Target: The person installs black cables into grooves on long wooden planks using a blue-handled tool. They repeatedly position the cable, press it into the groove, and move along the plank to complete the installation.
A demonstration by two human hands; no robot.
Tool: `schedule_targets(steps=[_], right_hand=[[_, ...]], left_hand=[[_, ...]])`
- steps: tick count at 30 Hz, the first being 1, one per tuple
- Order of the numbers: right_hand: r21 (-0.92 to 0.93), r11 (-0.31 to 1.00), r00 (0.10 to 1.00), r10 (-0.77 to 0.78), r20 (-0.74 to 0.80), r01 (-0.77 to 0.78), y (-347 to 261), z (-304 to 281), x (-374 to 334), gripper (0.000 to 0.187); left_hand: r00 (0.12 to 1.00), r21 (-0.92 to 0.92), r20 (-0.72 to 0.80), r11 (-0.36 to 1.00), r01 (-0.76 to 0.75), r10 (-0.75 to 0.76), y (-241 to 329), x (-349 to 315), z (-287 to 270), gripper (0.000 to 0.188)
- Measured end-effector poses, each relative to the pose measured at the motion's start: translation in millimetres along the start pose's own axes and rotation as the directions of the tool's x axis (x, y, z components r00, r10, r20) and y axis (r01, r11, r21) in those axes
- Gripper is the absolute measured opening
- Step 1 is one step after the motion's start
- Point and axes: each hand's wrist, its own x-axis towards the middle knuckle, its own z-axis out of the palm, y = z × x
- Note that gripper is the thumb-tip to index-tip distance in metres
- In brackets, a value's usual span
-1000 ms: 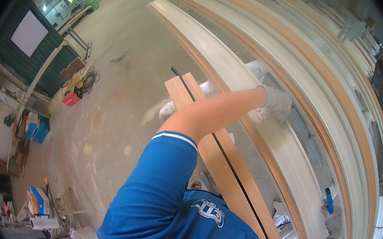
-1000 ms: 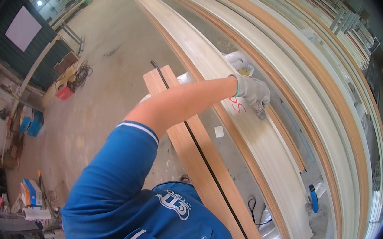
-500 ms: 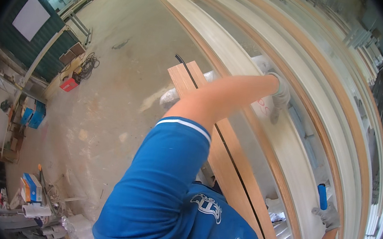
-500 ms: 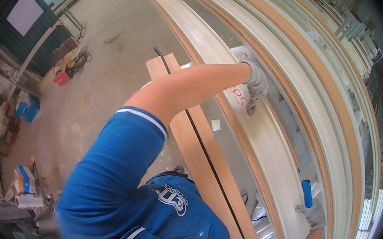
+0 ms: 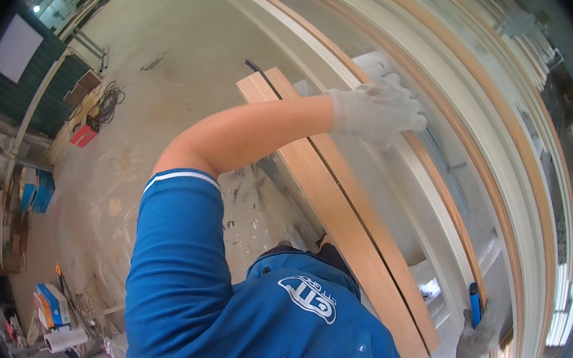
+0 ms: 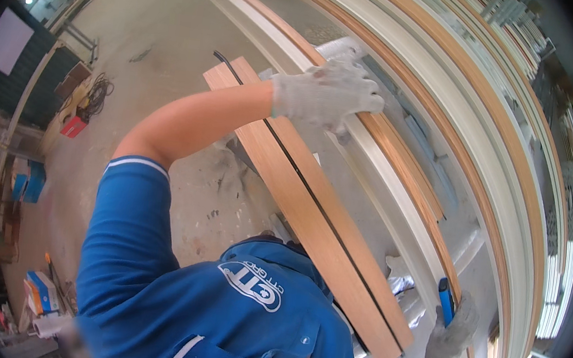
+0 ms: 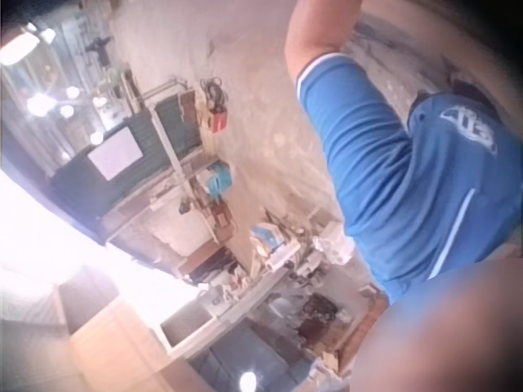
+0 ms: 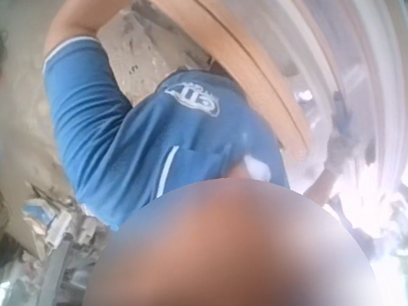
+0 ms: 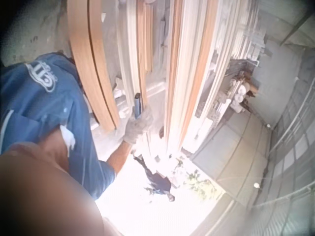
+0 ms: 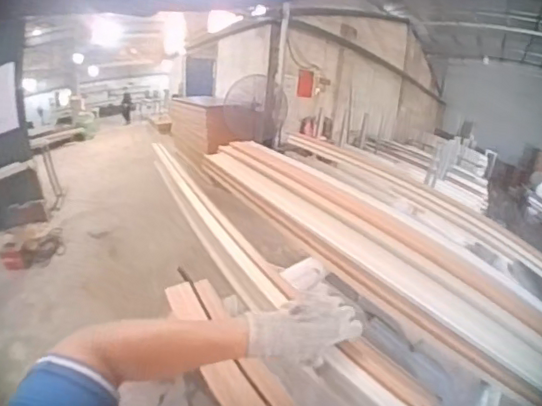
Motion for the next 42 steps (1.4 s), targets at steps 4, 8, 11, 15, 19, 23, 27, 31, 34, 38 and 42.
schedule_targets(steps=[4,8,11,15,19,23,27,31,34,38,42], right_hand=[[-0.046,0.997,0.993,0.065,-0.1,-0.07,-32.4,2.8,-24.4,0.065],[-0.097,0.988,0.993,0.113,-0.033,-0.116,-55.4,6.2,-45.5,0.07],[-0.102,0.989,0.995,0.101,-0.026,-0.103,-63.3,11.8,-54.5,0.073],[-0.073,0.995,0.998,0.065,0.022,-0.064,-65.0,10.9,-54.5,0.071],[0.119,0.993,0.993,0.011,0.116,-0.025,-54.2,-5.4,-45.0,0.063],[0.467,0.855,0.956,0.102,0.274,-0.225,-34.6,-12.5,-29.5,0.038],[0.545,0.786,0.945,0.153,0.289,-0.294,-28.7,-6.0,-9.8,0.03],[0.475,0.803,0.899,0.162,0.408,-0.36,-35.7,-21.6,7.1,0.035],[0.407,0.91,0.936,-0.077,0.344,-0.075,-47.7,-29.9,5.6,0.053],[0.231,0.967,0.935,-0.174,0.308,0.104,-51.7,-15.0,-1.4,0.081],[0.143,0.97,0.946,-0.226,0.235,0.196,-35.8,0.6,-4.9,0.087]], left_hand=[[0.968,0.166,-0.239,0.986,-0.034,0.074,10.9,-27.5,11.5,0.036],[0.971,0.313,-0.209,0.948,-0.047,0.117,25.0,-56.1,23.4,0.017],[0.957,0.324,-0.248,0.944,-0.065,0.151,30.2,-71.7,32.7,0.01],[0.94,0.304,-0.288,0.948,-0.09,0.181,30.3,-76.6,46.4,0.014],[0.965,0.265,-0.212,0.959,-0.099,0.158,31.6,-78.9,57.1,0.021],[0.984,0.241,-0.122,0.966,-0.097,0.13,33.5,-82.8,58.9,0.026],[0.99,0.221,-0.066,0.969,-0.109,0.126,34.3,-81.0,51.5,0.028],[0.991,0.196,0.034,0.971,-0.136,0.132,32.0,-74.5,40.8,0.036],[0.982,0.127,0.112,0.978,-0.167,0.154,26.9,-69.3,35.7,0.043],[0.973,0.065,0.153,0.981,-0.182,0.17,23.1,-63.5,32.0,0.048],[0.963,0.052,0.202,0.98,-0.193,0.179,23.1,-60.6,25.6,0.049]])
